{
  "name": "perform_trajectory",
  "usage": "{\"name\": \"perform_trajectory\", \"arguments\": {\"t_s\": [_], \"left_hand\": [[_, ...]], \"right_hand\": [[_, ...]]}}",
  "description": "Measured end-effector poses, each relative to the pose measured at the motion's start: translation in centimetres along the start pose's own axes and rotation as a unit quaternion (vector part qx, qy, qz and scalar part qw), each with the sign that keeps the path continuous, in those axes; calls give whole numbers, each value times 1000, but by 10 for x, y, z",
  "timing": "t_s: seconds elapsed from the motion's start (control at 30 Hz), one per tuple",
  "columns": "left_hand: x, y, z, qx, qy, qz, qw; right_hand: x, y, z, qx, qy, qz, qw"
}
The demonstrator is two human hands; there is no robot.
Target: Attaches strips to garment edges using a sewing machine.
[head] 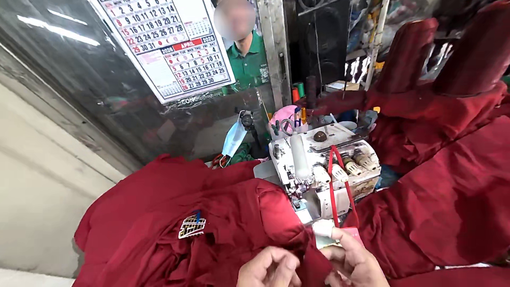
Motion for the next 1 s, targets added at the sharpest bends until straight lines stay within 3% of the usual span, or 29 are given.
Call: {"name": "perform_trajectory", "arguments": {"t_s": [0.07,0.13,0.23,0.33,0.4,0.47,0.53,0.63,0.77,0.9,1.0], "left_hand": [[1,-15,9,63,49,38,996],[2,-19,19,44,57,79,994],[5,-14,14,47,48,73,995],[13,-18,12,-34,68,40,996],[20,-24,15,-133,110,57,983],[28,-22,4,-158,113,90,977],[31,-13,-18,-111,54,128,984],[34,-4,-42,-39,-95,136,985],[44,-5,-57,130,-219,59,965],[49,-4,-59,236,-232,1,944],[37,-5,-58,150,-244,8,958]], "right_hand": [[3,-2,3,-11,-50,5,999],[4,-7,8,-60,-93,-8,994],[4,-19,1,-160,-83,-84,980],[10,-22,-2,-37,-40,-71,996],[19,-9,2,100,-21,-24,994],[30,-2,0,171,-32,1,985],[35,-5,-7,155,-110,13,982],[43,-10,-12,31,-243,37,969],[54,-17,-12,-141,-340,61,928],[49,-23,-6,-294,-334,-47,894],[41,-18,-16,-230,-230,-145,934]]}}
Point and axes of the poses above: each hand's wrist, its own x-axis towards the middle knuckle, its own z-axis out of the palm, y = z × x, the point moved 6 cm from there along x, towards the middle knuckle, and after that the axes turned 8 degrees about y, right-handed, at the moved point
